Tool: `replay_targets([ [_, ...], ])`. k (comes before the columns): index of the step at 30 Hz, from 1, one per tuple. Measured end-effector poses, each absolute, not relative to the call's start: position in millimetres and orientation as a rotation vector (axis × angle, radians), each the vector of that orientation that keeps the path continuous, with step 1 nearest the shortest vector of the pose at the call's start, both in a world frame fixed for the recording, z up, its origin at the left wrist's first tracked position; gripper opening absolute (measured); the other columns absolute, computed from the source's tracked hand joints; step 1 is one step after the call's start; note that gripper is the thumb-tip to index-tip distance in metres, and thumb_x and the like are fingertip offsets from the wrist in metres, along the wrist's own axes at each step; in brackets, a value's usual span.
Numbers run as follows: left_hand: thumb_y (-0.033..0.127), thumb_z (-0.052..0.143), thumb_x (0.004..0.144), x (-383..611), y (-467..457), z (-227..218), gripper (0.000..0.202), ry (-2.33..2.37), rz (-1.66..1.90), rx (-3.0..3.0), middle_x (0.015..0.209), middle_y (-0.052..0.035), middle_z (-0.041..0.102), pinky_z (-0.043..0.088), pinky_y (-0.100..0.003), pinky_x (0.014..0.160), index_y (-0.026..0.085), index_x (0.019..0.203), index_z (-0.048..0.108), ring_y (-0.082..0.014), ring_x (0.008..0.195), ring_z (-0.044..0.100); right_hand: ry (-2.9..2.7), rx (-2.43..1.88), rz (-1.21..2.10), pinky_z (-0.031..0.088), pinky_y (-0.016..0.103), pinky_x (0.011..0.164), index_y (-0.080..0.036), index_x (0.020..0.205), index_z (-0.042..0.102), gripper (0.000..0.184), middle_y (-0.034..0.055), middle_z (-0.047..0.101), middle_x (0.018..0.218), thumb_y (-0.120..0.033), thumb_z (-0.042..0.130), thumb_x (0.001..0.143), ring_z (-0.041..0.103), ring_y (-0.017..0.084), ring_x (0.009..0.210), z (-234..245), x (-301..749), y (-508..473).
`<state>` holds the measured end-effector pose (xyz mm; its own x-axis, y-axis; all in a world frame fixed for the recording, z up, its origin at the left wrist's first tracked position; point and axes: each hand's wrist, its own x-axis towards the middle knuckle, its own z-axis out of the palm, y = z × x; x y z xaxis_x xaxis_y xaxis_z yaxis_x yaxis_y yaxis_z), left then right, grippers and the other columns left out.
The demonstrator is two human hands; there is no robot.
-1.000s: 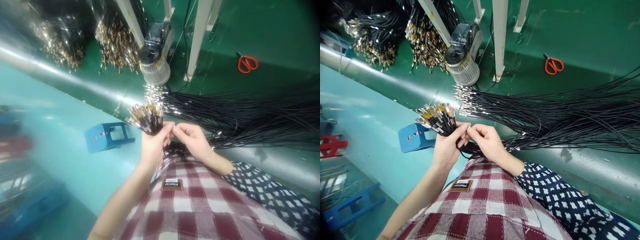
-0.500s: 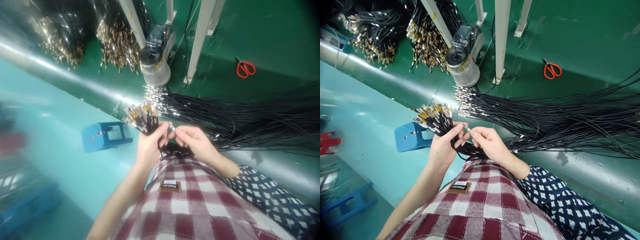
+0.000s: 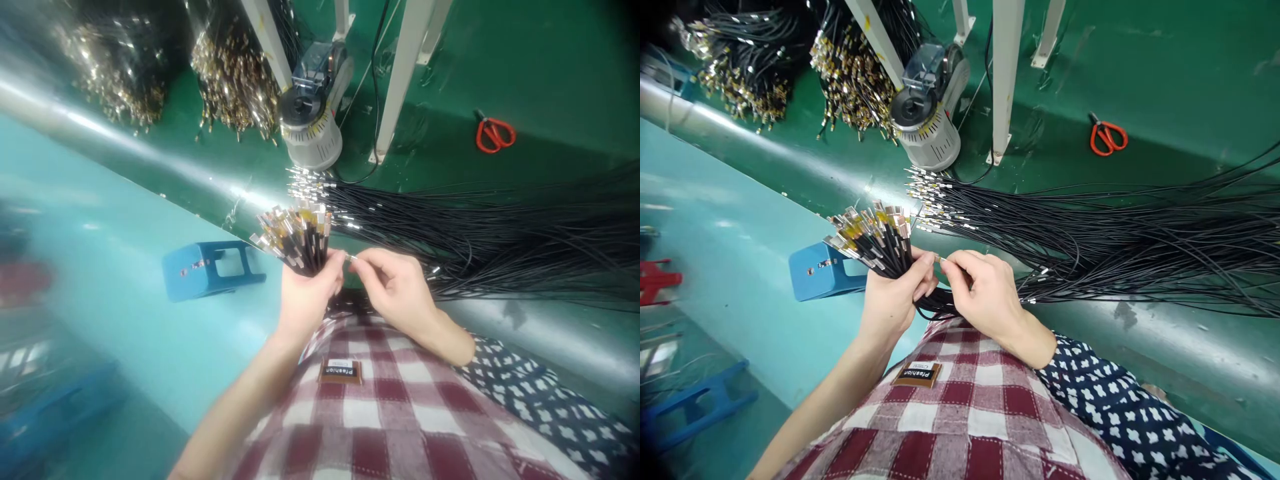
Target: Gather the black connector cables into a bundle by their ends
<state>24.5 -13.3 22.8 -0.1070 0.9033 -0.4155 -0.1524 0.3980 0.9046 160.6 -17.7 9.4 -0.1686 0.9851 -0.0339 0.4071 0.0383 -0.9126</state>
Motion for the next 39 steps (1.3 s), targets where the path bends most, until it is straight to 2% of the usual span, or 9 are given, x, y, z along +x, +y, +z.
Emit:
replay_targets([
  [2,0.020,0.066,0.077,25.3,-15.0,23.9,0.016,1.375,1.042,0.735,0.048,0.0053,0.044,0.035,-0.020,0.042,0.014,0.065,0.056,-0.0042,0.039,0.038,-1.695,-1.407,1.108,0.038,0.024,0.059,-0.017,0.071,0.060,0.023,0.0019,0.060,0.066,-0.023,0.048,0.090,0.051,0.012,0.059,10.6,161.7,-15.8],
  [7,0.019,0.064,0.078,26.3,-15.5,26.6,0.016,1.367,1.005,0.751,0.045,0.0057,0.042,0.035,-0.020,0.042,0.014,0.064,0.056,-0.0046,0.039,0.038,-1.532,-1.287,1.387,0.038,0.022,0.057,-0.016,0.067,0.054,0.026,-0.0004,0.056,0.063,-0.023,0.046,0.091,0.050,0.011,0.059,10.1,162.6,-12.3],
  [11,0.019,0.064,0.076,27.1,-15.0,27.6,0.016,1.354,1.005,0.727,0.046,0.0053,0.043,0.034,-0.020,0.041,0.014,0.064,0.056,-0.0045,0.039,0.038,-1.540,-1.291,1.353,0.038,0.022,0.057,-0.016,0.067,0.053,0.027,-0.0004,0.054,0.062,-0.024,0.046,0.091,0.048,0.011,0.058,8.3,162.2,-13.7],
  [19,0.018,0.067,0.075,24.0,-7.6,25.7,0.016,1.304,0.979,0.724,0.047,0.0046,0.045,0.033,-0.019,0.041,0.014,0.064,0.056,-0.0038,0.039,0.037,-1.460,-1.238,1.491,0.042,0.024,0.066,-0.017,0.071,0.058,0.032,0.0010,0.058,0.067,-0.034,0.045,0.093,0.052,0.013,0.065,5.4,160.5,-16.1],
  [21,0.019,0.068,0.074,23.7,-3.0,26.2,0.015,1.255,0.966,0.699,0.049,0.0032,0.049,0.032,-0.019,0.041,0.013,0.065,0.057,-0.0040,0.040,0.038,-1.363,-1.183,1.570,0.040,0.024,0.063,-0.017,0.072,0.058,0.031,-0.0001,0.055,0.066,-0.035,0.045,0.094,0.049,0.012,0.063,6.3,161.5,-15.6],
  [24,0.020,0.068,0.075,24.3,2.6,27.0,0.017,1.206,0.954,0.659,0.050,0.0021,0.050,0.031,-0.020,0.041,0.013,0.065,0.056,-0.0043,0.040,0.039,-1.218,-1.152,1.690,0.032,0.023,0.052,-0.017,0.073,0.058,0.031,-0.0040,0.042,0.057,-0.038,0.047,0.092,0.037,0.010,0.053,7.9,163.9,-14.4],
  [27,0.022,0.068,0.075,24.8,5.1,26.8,0.015,1.208,0.940,0.633,0.051,0.0016,0.051,0.027,-0.019,0.039,0.012,0.069,0.058,-0.0039,0.040,0.037,-1.108,-1.133,1.770,0.027,0.023,0.048,-0.017,0.072,0.060,0.031,-0.0053,0.034,0.054,-0.039,0.049,0.091,0.030,0.009,0.051,8.4,165.2,-13.5],
  [34,0.023,0.068,0.075,26.1,4.7,25.5,0.014,1.218,0.951,0.619,0.052,-0.0002,0.051,0.026,-0.018,0.038,0.011,0.073,0.062,-0.0063,0.044,0.045,-0.962,-1.114,1.824,0.023,0.024,0.047,-0.016,0.073,0.062,0.029,-0.0057,0.033,0.053,-0.038,0.052,0.089,0.026,0.009,0.050,5.4,161.3,-13.8],
  [39,0.019,0.069,0.073,31.5,4.2,29.2,0.012,1.266,0.980,0.611,0.048,0.0021,0.049,0.027,-0.018,0.038,0.011,0.068,0.061,-0.0046,0.040,0.040,-0.974,-1.101,1.710,0.029,0.024,0.052,-0.017,0.067,0.061,0.029,-0.0050,0.037,0.055,-0.035,0.055,0.089,0.028,0.009,0.052,3.0,156.7,-14.6],
])
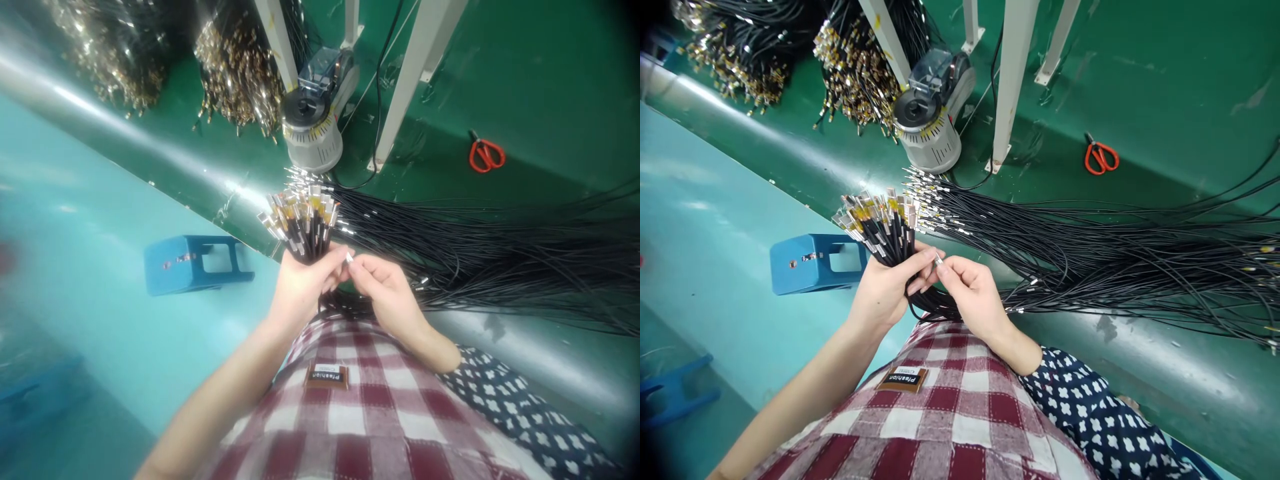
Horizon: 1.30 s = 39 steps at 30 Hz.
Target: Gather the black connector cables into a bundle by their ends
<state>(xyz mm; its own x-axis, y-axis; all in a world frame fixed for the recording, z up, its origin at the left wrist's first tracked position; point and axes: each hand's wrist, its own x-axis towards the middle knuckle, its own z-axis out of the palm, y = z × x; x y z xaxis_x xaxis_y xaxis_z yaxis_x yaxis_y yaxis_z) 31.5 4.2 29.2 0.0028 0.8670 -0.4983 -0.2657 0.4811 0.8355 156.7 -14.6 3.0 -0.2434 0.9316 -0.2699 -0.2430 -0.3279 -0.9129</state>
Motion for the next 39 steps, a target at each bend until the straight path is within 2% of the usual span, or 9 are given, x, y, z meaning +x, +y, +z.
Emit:
replay_targets([
  [4,0.019,0.068,0.072,34.2,3.8,31.6,0.015,1.290,0.990,0.634,0.047,0.0031,0.048,0.029,-0.019,0.040,0.012,0.064,0.059,-0.0044,0.040,0.038,-0.972,-1.110,1.641,0.035,0.024,0.056,-0.017,0.065,0.061,0.028,-0.0037,0.044,0.056,-0.033,0.056,0.088,0.033,0.009,0.052,1.4,153.7,-16.7],
  [8,0.019,0.068,0.073,33.7,2.9,31.1,0.015,1.299,0.973,0.670,0.047,0.0033,0.047,0.029,-0.020,0.040,0.012,0.063,0.059,-0.0042,0.039,0.038,-0.964,-1.128,1.619,0.038,0.024,0.057,-0.017,0.064,0.061,0.029,-0.0040,0.044,0.055,-0.034,0.056,0.087,0.038,0.010,0.052,0.5,153.0,-18.9],
  [15,0.020,0.067,0.074,33.9,0.6,27.5,0.015,1.321,0.969,0.705,0.046,0.0034,0.047,0.032,-0.021,0.042,0.013,0.064,0.060,-0.0047,0.040,0.039,-0.986,-1.177,1.628,0.037,0.025,0.055,-0.017,0.064,0.059,0.032,-0.0038,0.042,0.054,-0.040,0.055,0.087,0.038,0.010,0.052,1.0,151.5,-19.2],
  [19,0.020,0.069,0.073,29.9,2.9,24.5,0.014,1.290,0.982,0.641,0.048,0.0031,0.047,0.029,-0.020,0.041,0.012,0.066,0.059,-0.0048,0.041,0.040,-1.071,-1.155,1.691,0.034,0.023,0.054,-0.017,0.068,0.057,0.033,-0.0050,0.040,0.055,-0.040,0.049,0.091,0.034,0.009,0.051,-2.7,155.1,-17.3],
  [24,0.019,0.069,0.074,13.5,7.7,15.5,0.013,1.247,1.015,0.502,0.051,0.0046,0.045,0.028,-0.020,0.042,0.009,0.072,0.062,-0.0015,0.039,0.031,-1.458,-1.210,1.676,0.038,0.024,0.061,-0.018,0.088,0.057,0.026,-0.0027,0.051,0.065,-0.036,0.040,0.096,0.047,0.011,0.061,-16.4,171.6,-19.7],
  [29,0.024,0.070,0.074,7.2,6.8,11.3,0.024,1.210,1.035,0.471,0.057,0.0028,0.050,0.027,-0.021,0.043,0.008,0.091,0.065,-0.0009,0.039,0.031,-1.434,-1.264,1.522,0.039,0.022,0.057,-0.018,0.083,0.055,0.026,-0.0042,0.051,0.058,-0.033,0.038,0.097,0.048,0.010,0.054,-16.9,164.4,-14.5],
  [34,0.024,0.074,0.069,13.7,5.2,13.4,0.032,1.186,0.950,0.541,0.047,0.0068,0.041,0.026,-0.020,0.042,0.009,0.096,0.068,-0.0030,0.039,0.031,-1.463,-1.295,1.379,0.038,0.022,0.054,-0.019,0.074,0.053,0.028,-0.0036,0.054,0.055,-0.031,0.039,0.096,0.050,0.010,0.050,-3.4,146.8,-0.1],
  [39,0.032,0.074,0.070,19.8,7.1,11.6,0.035,1.221,0.917,0.544,0.045,0.0072,0.039,0.022,-0.019,0.040,0.012,0.098,0.070,-0.0031,0.038,0.030,-1.561,-1.425,1.311,0.041,0.024,0.055,-0.019,0.075,0.057,0.029,-0.0004,0.062,0.058,-0.030,0.040,0.095,0.057,0.013,0.052,2.1,141.8,0.9],
])
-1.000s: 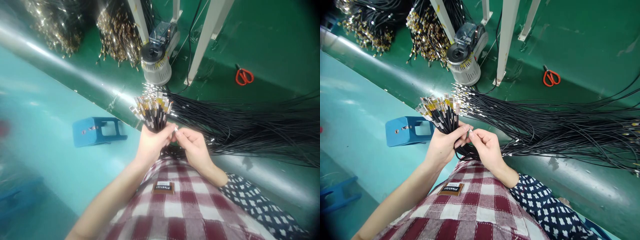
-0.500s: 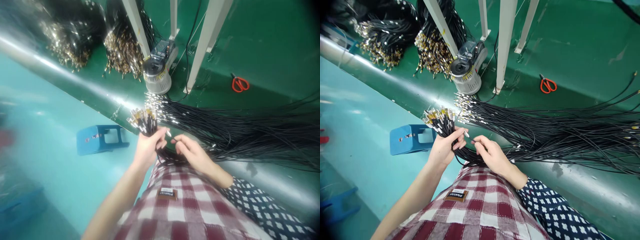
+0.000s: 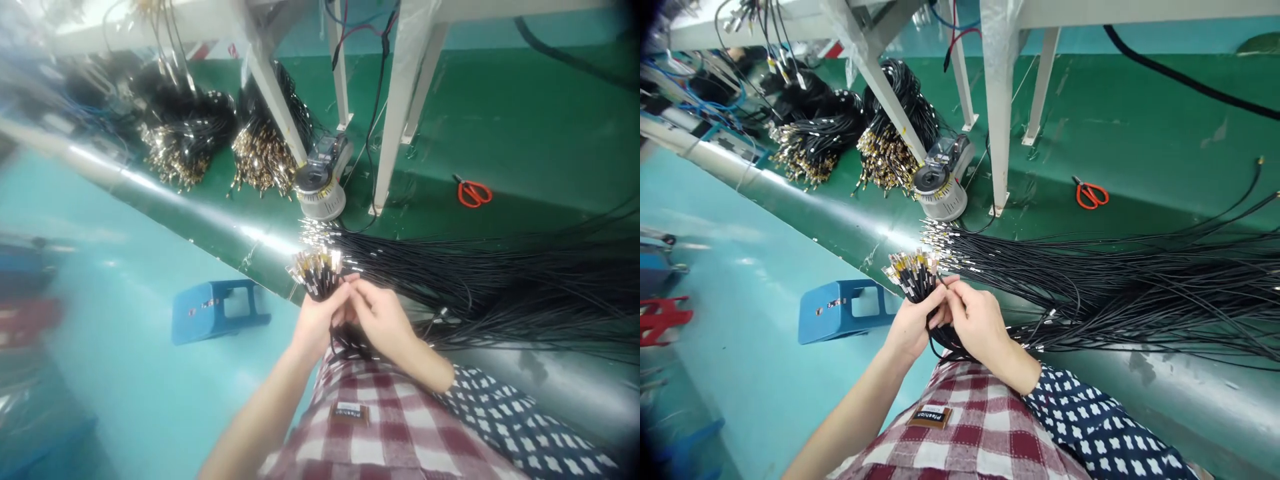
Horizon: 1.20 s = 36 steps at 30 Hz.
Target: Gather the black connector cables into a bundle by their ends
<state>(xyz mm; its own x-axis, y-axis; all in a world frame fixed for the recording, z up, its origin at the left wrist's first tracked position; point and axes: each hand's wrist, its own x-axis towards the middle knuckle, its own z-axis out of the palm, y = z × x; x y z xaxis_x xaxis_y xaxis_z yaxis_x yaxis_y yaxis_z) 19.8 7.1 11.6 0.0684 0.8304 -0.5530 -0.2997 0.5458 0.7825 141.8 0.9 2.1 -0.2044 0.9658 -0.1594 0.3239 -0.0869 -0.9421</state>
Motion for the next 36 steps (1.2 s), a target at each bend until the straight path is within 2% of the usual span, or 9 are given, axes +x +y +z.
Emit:
replay_targets([
  [5,0.030,0.074,0.071,22.0,5.6,9.7,0.027,1.261,0.920,0.553,0.049,0.0044,0.046,0.025,-0.020,0.041,0.010,0.088,0.071,-0.0031,0.040,0.032,-1.691,-1.469,1.209,0.044,0.028,0.068,-0.020,0.086,0.064,0.025,0.0020,0.071,0.075,-0.033,0.044,0.094,0.064,0.016,0.067,-7.4,158.1,-6.1],
  [8,0.027,0.074,0.070,20.0,8.2,8.7,0.020,1.284,0.986,0.572,0.076,-0.0045,0.064,0.032,-0.020,0.045,0.011,0.081,0.069,-0.0055,0.050,0.045,-1.845,-1.568,1.072,0.043,0.032,0.081,-0.022,0.093,0.066,0.015,0.0031,0.073,0.092,-0.034,0.059,0.086,0.066,0.018,0.083,-34.4,189.6,-14.0],
  [10,0.027,0.075,0.070,22.3,11.4,8.6,0.019,1.265,0.967,0.612,0.092,-0.0091,0.067,0.043,-0.023,0.057,0.011,0.077,0.067,-0.0116,0.068,0.057,-1.975,-1.680,1.040,0.042,0.033,0.084,-0.021,0.088,0.067,0.011,0.0035,0.073,0.093,-0.029,0.061,0.086,0.066,0.018,0.087,-57.7,215.1,-21.6],
  [12,0.033,0.072,0.073,29.7,13.4,11.7,0.022,1.176,0.876,0.647,0.084,-0.0102,0.068,0.047,-0.028,0.072,0.011,0.072,0.065,-0.0170,0.079,0.061,-2.064,-1.769,1.030,0.041,0.035,0.086,-0.020,0.083,0.068,0.011,0.0041,0.073,0.090,-0.024,0.058,0.086,0.065,0.019,0.087,-77.0,237.6,-29.2],
  [16,0.038,0.066,0.079,43.7,8.6,42.7,0.030,0.948,0.751,0.615,0.042,0.0041,0.041,0.045,-0.030,0.059,0.015,0.061,0.056,-0.0100,0.044,0.044,-2.111,-1.806,1.015,0.040,0.040,0.089,-0.021,0.084,0.069,0.009,0.0050,0.072,0.094,-0.020,0.066,0.076,0.064,0.024,0.091,-80.9,269.8,-36.7],
  [21,0.042,0.063,0.080,19.0,-6.8,96.1,0.035,0.860,1.027,0.674,0.038,0.0074,0.021,0.026,-0.024,0.041,0.020,0.056,0.051,-0.0061,0.035,0.020,-1.962,-1.867,1.256,0.049,0.031,0.076,-0.024,0.095,0.067,0.026,0.0022,0.073,0.092,-0.038,0.067,0.073,0.067,0.020,0.084,-44.9,310.9,-29.0],
  [25,0.034,0.068,0.077,2.2,-9.8,68.5,0.019,0.976,1.178,0.582,0.042,0.0095,0.014,0.020,-0.021,0.042,0.020,0.068,0.058,-0.0051,0.037,0.014,-2.108,-1.873,1.373,0.050,0.034,0.080,-0.021,0.096,0.068,0.032,0.0055,0.073,0.092,-0.036,0.071,0.068,0.068,0.024,0.086,-34.4,307.8,-15.8],
  [31,0.028,0.069,0.076,-3.1,-11.5,16.1,0.015,0.975,1.119,0.474,0.044,0.0084,0.026,0.024,-0.022,0.047,0.016,0.083,0.064,-0.0051,0.041,0.025,-2.121,-1.250,1.419,0.046,0.037,0.090,-0.022,0.117,0.063,0.038,0.0074,0.066,0.118,-0.039,0.057,0.084,0.062,0.025,0.104,-7.1,203.9,-1.4],
  [36,0.027,0.066,0.079,-8.6,-18.5,16.9,0.017,0.983,1.131,0.436,0.057,0.0021,0.051,0.042,-0.027,0.062,0.016,0.092,0.064,-0.0111,0.057,0.050,-1.934,-0.972,1.714,0.048,0.029,0.071,-0.017,0.097,0.066,0.030,0.0022,0.070,0.088,-0.037,0.045,0.092,0.065,0.020,0.080,5.1,145.2,-5.2],
])
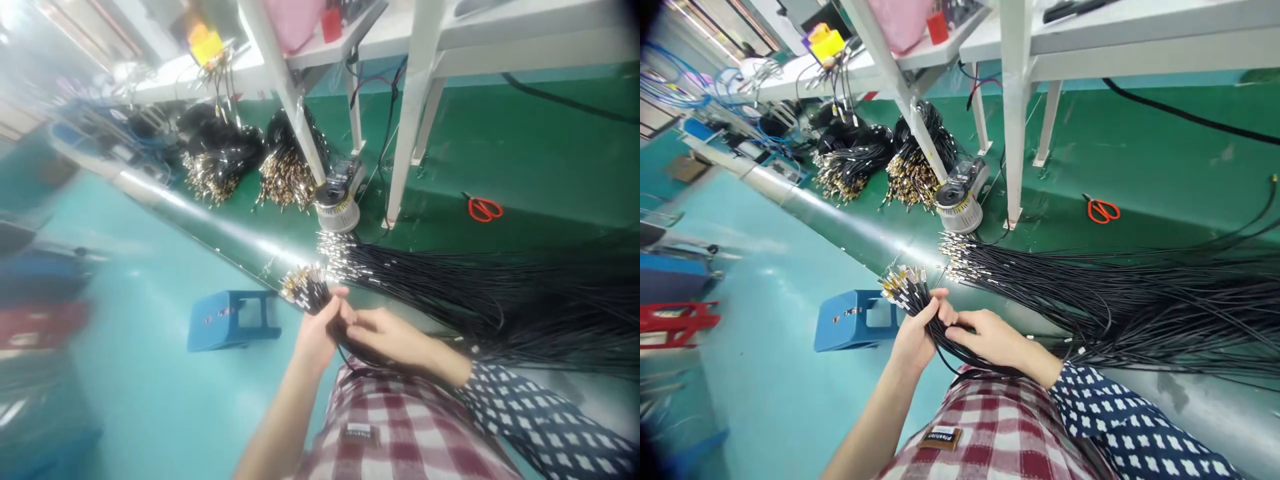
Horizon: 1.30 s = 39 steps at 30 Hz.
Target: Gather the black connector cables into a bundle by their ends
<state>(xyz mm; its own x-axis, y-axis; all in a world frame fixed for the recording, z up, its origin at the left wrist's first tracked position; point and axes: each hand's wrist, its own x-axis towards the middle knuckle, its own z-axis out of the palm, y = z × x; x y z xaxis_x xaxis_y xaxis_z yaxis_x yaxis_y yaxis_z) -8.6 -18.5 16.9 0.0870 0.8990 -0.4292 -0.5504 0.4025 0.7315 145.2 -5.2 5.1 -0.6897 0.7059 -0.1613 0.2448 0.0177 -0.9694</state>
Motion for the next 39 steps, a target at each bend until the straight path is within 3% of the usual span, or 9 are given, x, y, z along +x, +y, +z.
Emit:
replay_targets([
  [5,0.029,0.064,0.081,-14.1,-20.6,3.4,0.019,1.068,1.179,0.455,0.063,-0.0005,0.063,0.042,-0.040,0.092,0.016,0.095,0.062,-0.0184,0.072,0.065,-2.041,-1.098,1.631,0.047,0.030,0.070,-0.018,0.119,0.053,0.055,0.0069,0.066,0.107,-0.043,0.070,0.073,0.063,0.026,0.088,-4.3,130.7,-16.1],
  [11,0.027,0.067,0.077,-22.6,-21.5,-2.4,0.027,1.035,1.057,0.426,0.072,-0.0050,0.068,0.044,-0.042,0.090,0.015,0.101,0.062,-0.0250,0.086,0.066,-2.207,-1.304,1.458,0.045,0.031,0.068,-0.010,0.119,0.048,0.036,0.0118,0.066,0.098,-0.024,0.047,0.086,0.064,0.024,0.080,-6.6,111.2,-30.7],
  [14,0.028,0.069,0.076,-24.1,-19.7,-3.2,0.016,1.008,0.967,0.377,0.051,0.0004,0.055,0.044,-0.040,0.092,0.013,0.078,0.063,-0.0237,0.081,0.066,-2.217,-1.173,1.506,0.046,0.030,0.071,-0.012,0.118,0.052,0.033,0.0088,0.066,0.099,-0.028,0.048,0.088,0.063,0.021,0.083,-15.1,118.3,-21.0],
  [18,0.035,0.062,0.082,-23.8,-16.2,-10.0,0.040,1.000,1.088,0.207,0.037,0.0059,0.032,0.048,-0.034,0.080,0.017,0.051,0.045,-0.0134,0.051,0.054,-2.337,-1.331,1.371,0.047,0.028,0.075,-0.020,0.102,0.064,0.029,0.0025,0.067,0.099,-0.042,0.058,0.085,0.062,0.019,0.087,-49.2,147.7,15.7],
  [24,0.026,0.060,0.082,-26.3,-14.1,-18.5,0.046,0.990,1.114,0.002,0.033,0.0066,0.026,0.035,-0.022,0.047,0.017,0.046,0.034,-0.0060,0.035,0.026,-2.226,-1.910,0.941,0.046,0.035,0.074,-0.014,0.087,0.066,0.008,0.0140,0.064,0.099,-0.017,0.061,0.081,0.062,0.027,0.092,-95.2,180.0,42.4],
  [28,0.026,0.061,0.082,-25.0,-13.9,-18.1,0.039,1.005,1.127,0.010,0.035,0.0072,0.026,0.033,-0.021,0.046,0.015,0.049,0.042,-0.0053,0.035,0.027,-2.106,-1.839,0.976,0.047,0.029,0.071,-0.020,0.087,0.063,0.011,0.0049,0.068,0.089,-0.026,0.054,0.088,0.062,0.019,0.082,-78.7,199.0,30.4],
  [32,0.023,0.063,0.080,-18.5,-9.6,-13.9,0.012,1.051,1.129,0.115,0.038,0.0096,0.031,0.026,-0.020,0.043,0.012,0.085,0.063,-0.0038,0.034,0.024,-1.543,-1.576,1.461,0.048,0.026,0.058,-0.018,0.082,0.057,0.024,0.0027,0.067,0.070,-0.042,0.059,0.082,0.060,0.014,0.062,-51.4,217.0,9.1],
  [35,0.018,0.065,0.077,-10.7,-2.8,-7.4,0.030,1.077,1.102,0.235,0.056,0.0045,0.053,0.023,-0.020,0.042,0.015,0.106,0.060,-0.0014,0.034,0.026,-1.287,-1.469,1.658,0.048,0.027,0.057,-0.017,0.079,0.056,0.033,0.0041,0.067,0.068,-0.049,0.065,0.076,0.058,0.013,0.058,-41.6,222.0,-8.3],
  [39,0.016,0.069,0.072,2.3,5.7,2.8,0.029,1.064,1.031,0.398,0.070,-0.0029,0.064,0.024,-0.022,0.042,0.014,0.100,0.062,-0.0006,0.034,0.031,-1.270,-1.418,1.772,0.048,0.026,0.056,-0.017,0.079,0.055,0.034,0.0047,0.068,0.069,-0.050,0.064,0.078,0.057,0.012,0.057,-35.4,227.6,-19.7],
])
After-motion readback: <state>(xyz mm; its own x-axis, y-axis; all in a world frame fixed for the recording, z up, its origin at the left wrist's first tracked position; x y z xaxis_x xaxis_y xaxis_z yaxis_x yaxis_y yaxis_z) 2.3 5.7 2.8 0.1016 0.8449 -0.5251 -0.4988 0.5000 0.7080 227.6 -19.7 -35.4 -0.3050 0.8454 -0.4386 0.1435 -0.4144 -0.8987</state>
